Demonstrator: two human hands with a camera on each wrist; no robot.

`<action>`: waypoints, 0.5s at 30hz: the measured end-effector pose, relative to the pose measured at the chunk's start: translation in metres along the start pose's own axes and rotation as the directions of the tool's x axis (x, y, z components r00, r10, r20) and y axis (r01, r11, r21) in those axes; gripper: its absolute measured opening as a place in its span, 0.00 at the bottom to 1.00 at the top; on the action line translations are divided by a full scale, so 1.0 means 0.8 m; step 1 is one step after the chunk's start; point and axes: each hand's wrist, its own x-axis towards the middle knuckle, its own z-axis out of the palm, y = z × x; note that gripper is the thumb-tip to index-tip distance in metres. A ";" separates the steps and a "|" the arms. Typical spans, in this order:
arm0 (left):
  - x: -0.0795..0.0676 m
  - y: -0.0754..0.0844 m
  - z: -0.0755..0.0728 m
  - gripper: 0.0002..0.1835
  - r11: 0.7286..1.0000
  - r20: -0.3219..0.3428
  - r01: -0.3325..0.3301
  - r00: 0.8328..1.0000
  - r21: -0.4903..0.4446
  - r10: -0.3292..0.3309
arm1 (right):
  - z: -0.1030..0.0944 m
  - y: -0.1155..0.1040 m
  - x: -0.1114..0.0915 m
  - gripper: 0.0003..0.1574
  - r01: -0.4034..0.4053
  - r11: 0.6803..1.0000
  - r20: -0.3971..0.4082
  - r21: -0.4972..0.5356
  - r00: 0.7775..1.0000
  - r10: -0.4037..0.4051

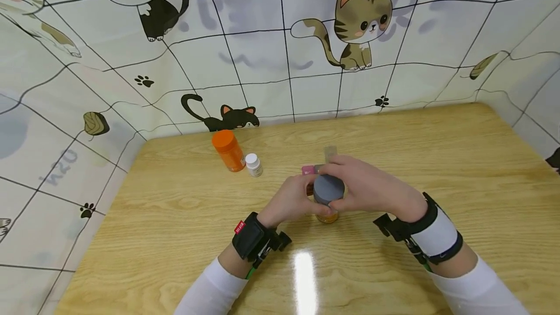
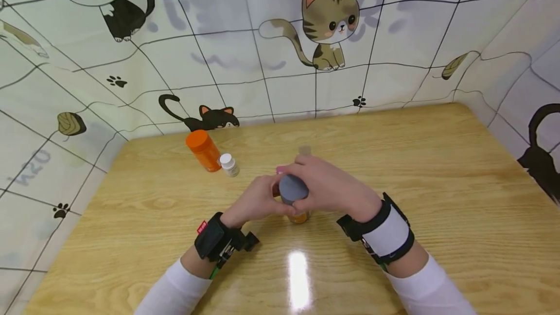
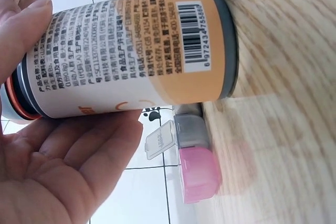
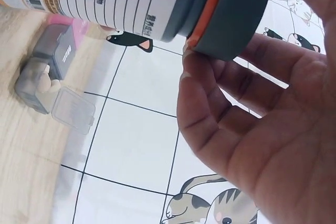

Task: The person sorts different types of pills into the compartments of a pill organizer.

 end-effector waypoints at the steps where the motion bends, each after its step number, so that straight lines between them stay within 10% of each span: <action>1: 0.001 0.000 0.000 0.25 1.000 0.002 -0.002 1.000 0.002 0.002 | 0.000 0.001 -0.001 0.31 -0.004 1.000 -0.003 0.008 1.000 0.004; 15: 0.004 -0.001 0.002 0.24 1.000 -0.006 -0.008 1.000 0.019 0.008 | 0.019 -0.010 -0.007 0.31 -0.093 0.994 -0.188 -0.049 0.979 0.083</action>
